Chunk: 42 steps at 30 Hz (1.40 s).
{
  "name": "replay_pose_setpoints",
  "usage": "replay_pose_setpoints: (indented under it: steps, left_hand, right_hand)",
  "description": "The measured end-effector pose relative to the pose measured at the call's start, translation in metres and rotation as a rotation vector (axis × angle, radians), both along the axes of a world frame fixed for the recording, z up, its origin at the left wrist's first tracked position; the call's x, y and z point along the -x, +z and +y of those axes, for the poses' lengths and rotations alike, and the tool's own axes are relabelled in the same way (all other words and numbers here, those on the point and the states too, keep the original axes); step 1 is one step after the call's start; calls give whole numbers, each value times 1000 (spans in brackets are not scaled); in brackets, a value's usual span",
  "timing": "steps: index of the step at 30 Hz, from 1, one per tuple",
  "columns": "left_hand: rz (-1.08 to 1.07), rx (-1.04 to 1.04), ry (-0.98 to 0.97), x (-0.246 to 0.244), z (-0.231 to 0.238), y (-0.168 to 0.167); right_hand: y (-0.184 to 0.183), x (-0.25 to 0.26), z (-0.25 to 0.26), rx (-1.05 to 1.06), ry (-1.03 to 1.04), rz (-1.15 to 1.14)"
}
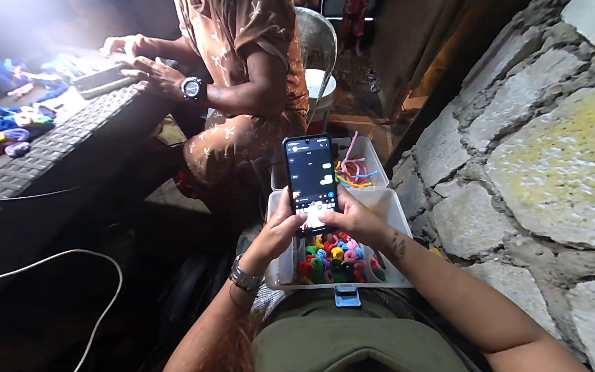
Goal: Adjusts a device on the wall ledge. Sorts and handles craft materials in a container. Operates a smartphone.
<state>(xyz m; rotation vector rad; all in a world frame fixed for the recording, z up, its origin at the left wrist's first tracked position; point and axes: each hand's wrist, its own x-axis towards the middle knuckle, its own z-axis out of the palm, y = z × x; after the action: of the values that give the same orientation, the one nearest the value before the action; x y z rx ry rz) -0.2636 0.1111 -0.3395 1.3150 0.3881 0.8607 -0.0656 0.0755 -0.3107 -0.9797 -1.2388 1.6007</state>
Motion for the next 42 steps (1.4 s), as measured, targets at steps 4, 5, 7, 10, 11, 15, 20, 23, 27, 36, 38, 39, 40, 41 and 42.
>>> replay_pose_setpoints:
  steps: [4, 5, 7, 10, 11, 15, 20, 23, 27, 36, 38, 39, 40, 41, 42]
  left_hand:
    - [-16, 15, 2, -1, 0, 1]
    - [-22, 18, 3, -1, 0, 0]
    - [-28, 10, -2, 0, 0, 0]
    - [-23, 10, 1, 0, 1, 0]
    - [-23, 6, 5, 0, 1, -1]
    - [-16, 8, 35, 0, 0, 0]
    - [-31, -4, 14, 2, 1, -3]
    - [-37, 0, 13, 2, 1, -3]
    - [-41, -10, 13, 2, 2, -4]
    - [-48, 9, -5, 2, 4, -5]
    - [-30, -17, -25, 1, 3, -4]
    - [-24, -30, -40, 1, 3, -4]
    - [-20, -40, -59, 1, 3, -3]
    - [-18, -49, -78, 0, 3, -3]
    - [-8, -56, -84, 0, 3, -3]
  right_hand:
    - [1, 0, 0, 7, 3, -6]
    - [1, 1, 0, 11, 5, -1]
    - [2, 0, 0, 17, 11, 4]
    - [1, -1, 1, 12, 25, 8]
    - [0, -1, 1, 14, 28, 8]
    - [2, -1, 0, -22, 46, -39]
    - [-1, -1, 0, -12, 53, 33]
    - [-5, -3, 3, 30, 57, 137]
    - [-5, -1, 2, 72, 8, 142]
    - [-3, -3, 2, 128, 1, 175]
    - [-1, -2, 2, 159, -53, 180]
    - [-1, -1, 2, 169, -75, 171]
    - [0, -1, 3, 176, -90, 149]
    - [1, -1, 3, 175, -101, 115]
    - [1, -1, 3, 166, -103, 88]
